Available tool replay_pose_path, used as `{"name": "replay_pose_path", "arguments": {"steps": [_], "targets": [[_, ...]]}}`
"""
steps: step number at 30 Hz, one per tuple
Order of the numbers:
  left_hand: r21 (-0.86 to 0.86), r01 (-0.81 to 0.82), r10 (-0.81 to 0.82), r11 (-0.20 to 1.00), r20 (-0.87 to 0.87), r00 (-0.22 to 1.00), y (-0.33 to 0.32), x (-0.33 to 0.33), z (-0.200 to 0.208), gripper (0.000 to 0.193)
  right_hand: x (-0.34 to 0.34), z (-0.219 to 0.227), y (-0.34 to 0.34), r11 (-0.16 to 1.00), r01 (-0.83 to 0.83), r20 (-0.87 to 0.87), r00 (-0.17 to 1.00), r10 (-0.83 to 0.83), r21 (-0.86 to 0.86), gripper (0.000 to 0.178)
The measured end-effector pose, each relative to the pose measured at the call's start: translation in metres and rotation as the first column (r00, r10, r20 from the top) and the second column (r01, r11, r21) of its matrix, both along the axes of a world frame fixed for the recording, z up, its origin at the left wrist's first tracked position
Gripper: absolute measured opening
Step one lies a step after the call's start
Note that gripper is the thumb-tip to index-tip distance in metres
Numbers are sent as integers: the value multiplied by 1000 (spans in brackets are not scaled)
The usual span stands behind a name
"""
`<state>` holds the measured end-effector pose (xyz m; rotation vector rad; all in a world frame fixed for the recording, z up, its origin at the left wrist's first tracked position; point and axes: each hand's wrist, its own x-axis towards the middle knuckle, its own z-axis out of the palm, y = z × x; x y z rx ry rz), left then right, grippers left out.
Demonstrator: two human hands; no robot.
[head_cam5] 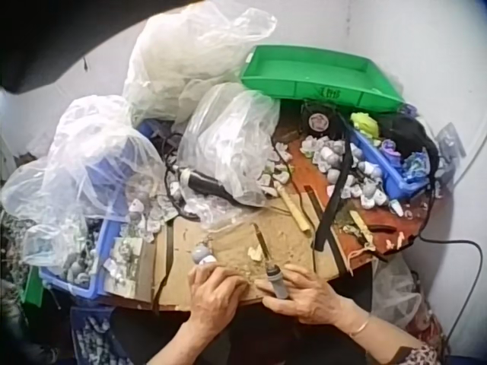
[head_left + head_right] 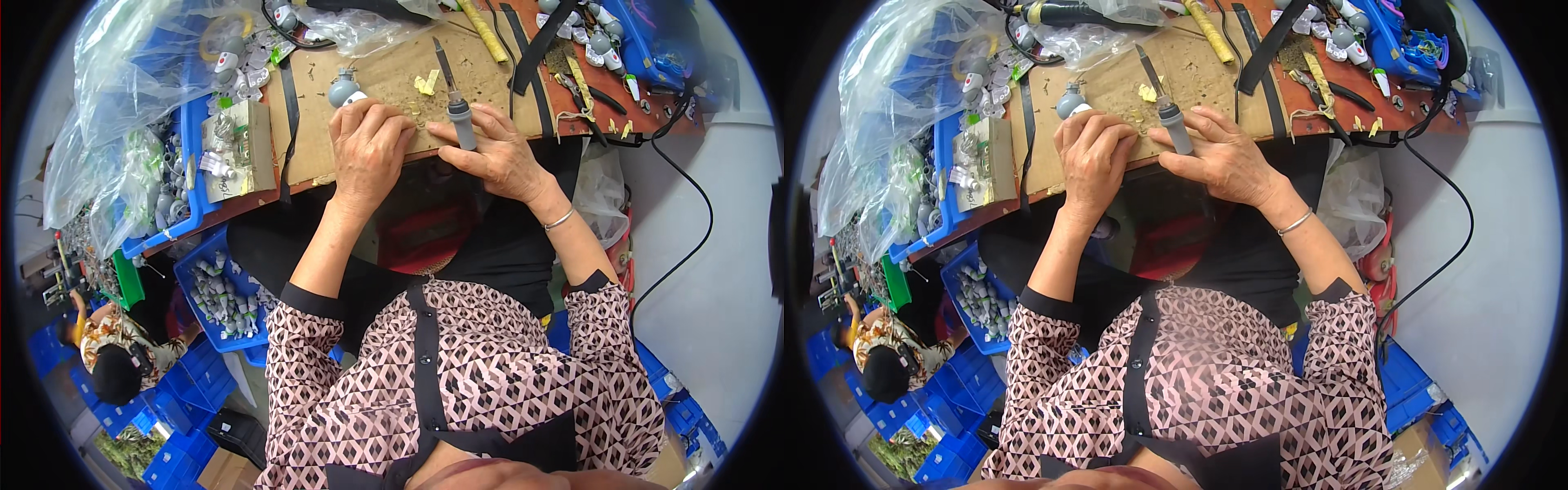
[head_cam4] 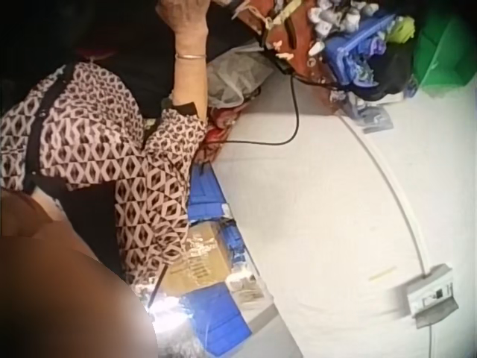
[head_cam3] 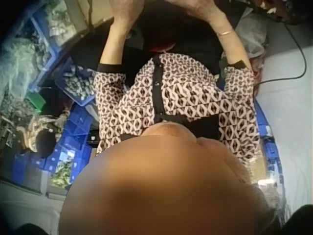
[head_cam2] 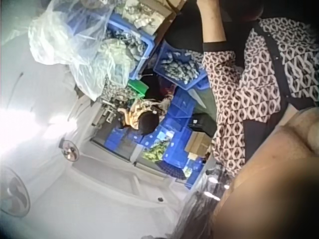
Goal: Soldering and assembling small electronic components for toys at a factory workbench.
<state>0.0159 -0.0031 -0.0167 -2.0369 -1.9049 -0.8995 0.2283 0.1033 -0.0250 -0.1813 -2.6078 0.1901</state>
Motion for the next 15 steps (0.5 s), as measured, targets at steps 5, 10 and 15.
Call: {"name": "replay_pose_path", "arguments": {"steps": [5,10,15], "targets": [[4,4,-4,1000,12,1000,1,1,-2,12,3,4,-2,998,-21,-109,994,15,-61,31],[12,-2,1,1000,13,1000,2,1,-2,12,11,7,-13,996,1,-219,976,-21,-95,33],[9,-4,4,1000,4,1000,2,1,0,13,13,24,6,993,99,-302,946,-115,-68,26]]}}
